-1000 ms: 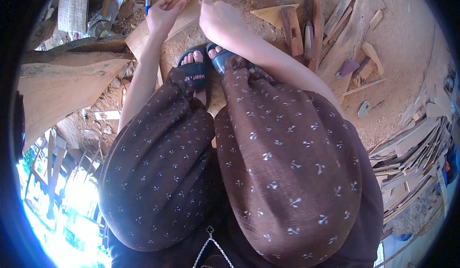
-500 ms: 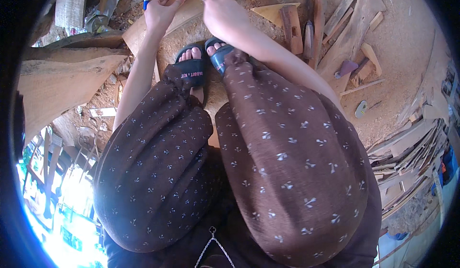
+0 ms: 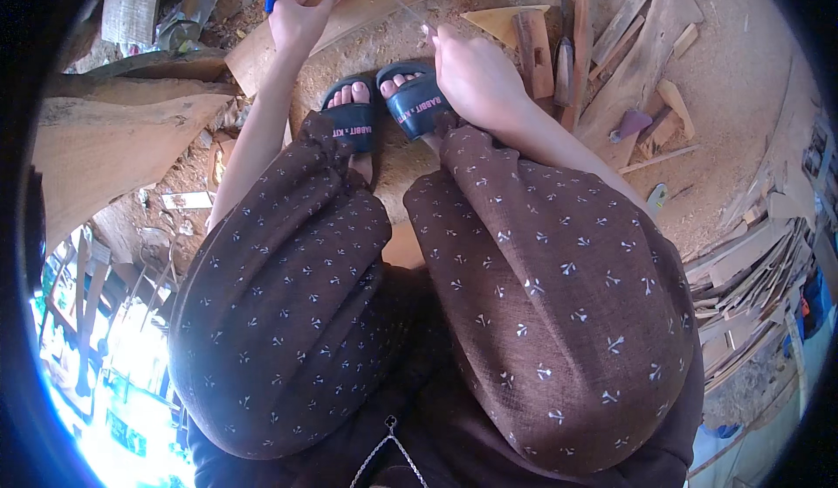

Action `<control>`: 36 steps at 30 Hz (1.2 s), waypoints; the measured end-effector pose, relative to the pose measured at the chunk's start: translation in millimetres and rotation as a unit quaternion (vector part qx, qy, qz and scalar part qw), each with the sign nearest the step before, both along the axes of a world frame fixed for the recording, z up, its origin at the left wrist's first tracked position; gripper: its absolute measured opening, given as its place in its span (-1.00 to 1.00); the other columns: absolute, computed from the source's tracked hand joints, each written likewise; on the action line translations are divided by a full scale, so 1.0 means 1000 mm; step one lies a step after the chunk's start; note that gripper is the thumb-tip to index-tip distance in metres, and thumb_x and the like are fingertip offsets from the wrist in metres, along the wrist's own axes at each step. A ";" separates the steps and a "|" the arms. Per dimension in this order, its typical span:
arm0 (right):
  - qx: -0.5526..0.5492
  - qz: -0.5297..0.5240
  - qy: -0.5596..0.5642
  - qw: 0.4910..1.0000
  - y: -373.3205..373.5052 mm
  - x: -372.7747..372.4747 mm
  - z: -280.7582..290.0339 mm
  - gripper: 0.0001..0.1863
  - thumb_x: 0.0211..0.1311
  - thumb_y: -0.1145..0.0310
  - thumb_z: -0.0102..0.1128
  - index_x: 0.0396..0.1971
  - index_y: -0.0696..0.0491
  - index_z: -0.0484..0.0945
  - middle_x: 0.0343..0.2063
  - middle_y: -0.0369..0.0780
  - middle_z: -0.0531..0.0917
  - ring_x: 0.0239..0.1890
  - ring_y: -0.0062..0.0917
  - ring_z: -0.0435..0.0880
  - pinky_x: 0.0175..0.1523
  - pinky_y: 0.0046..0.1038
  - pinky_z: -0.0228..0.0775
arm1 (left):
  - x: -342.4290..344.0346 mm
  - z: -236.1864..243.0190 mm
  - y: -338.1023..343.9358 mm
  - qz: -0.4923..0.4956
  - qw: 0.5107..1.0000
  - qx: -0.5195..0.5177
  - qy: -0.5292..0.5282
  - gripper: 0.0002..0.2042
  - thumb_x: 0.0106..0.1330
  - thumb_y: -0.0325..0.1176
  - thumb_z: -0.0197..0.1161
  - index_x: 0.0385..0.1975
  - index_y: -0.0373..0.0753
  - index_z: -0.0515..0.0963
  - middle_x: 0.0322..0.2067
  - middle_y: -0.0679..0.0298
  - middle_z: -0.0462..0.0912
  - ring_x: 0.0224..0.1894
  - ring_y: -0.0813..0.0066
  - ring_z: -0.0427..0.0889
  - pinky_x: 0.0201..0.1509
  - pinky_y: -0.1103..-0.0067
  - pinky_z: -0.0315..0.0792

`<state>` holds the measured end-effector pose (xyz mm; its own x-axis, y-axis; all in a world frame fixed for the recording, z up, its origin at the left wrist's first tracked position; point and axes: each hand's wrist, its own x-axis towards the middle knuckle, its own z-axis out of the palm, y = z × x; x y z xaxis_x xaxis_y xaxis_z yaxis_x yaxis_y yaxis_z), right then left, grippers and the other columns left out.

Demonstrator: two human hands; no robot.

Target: Sawing a small piece of wood into smaller segments in a workshop.

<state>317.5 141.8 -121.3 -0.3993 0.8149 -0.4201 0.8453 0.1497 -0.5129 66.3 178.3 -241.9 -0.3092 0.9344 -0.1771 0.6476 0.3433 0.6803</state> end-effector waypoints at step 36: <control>0.012 0.032 -0.030 0.999 0.006 0.012 0.025 -0.76 0.32 0.36 -0.14 -0.28 0.23 0.45 -0.58 0.08 0.60 -0.45 -0.01 0.64 -0.30 -0.07 0.49 | 0.002 0.000 0.002 0.021 1.000 0.002 -0.001 -0.56 0.02 -0.04 0.45 -0.20 -0.24 0.65 -0.30 0.19 0.73 -0.24 0.46 0.70 -0.12 0.58 0.50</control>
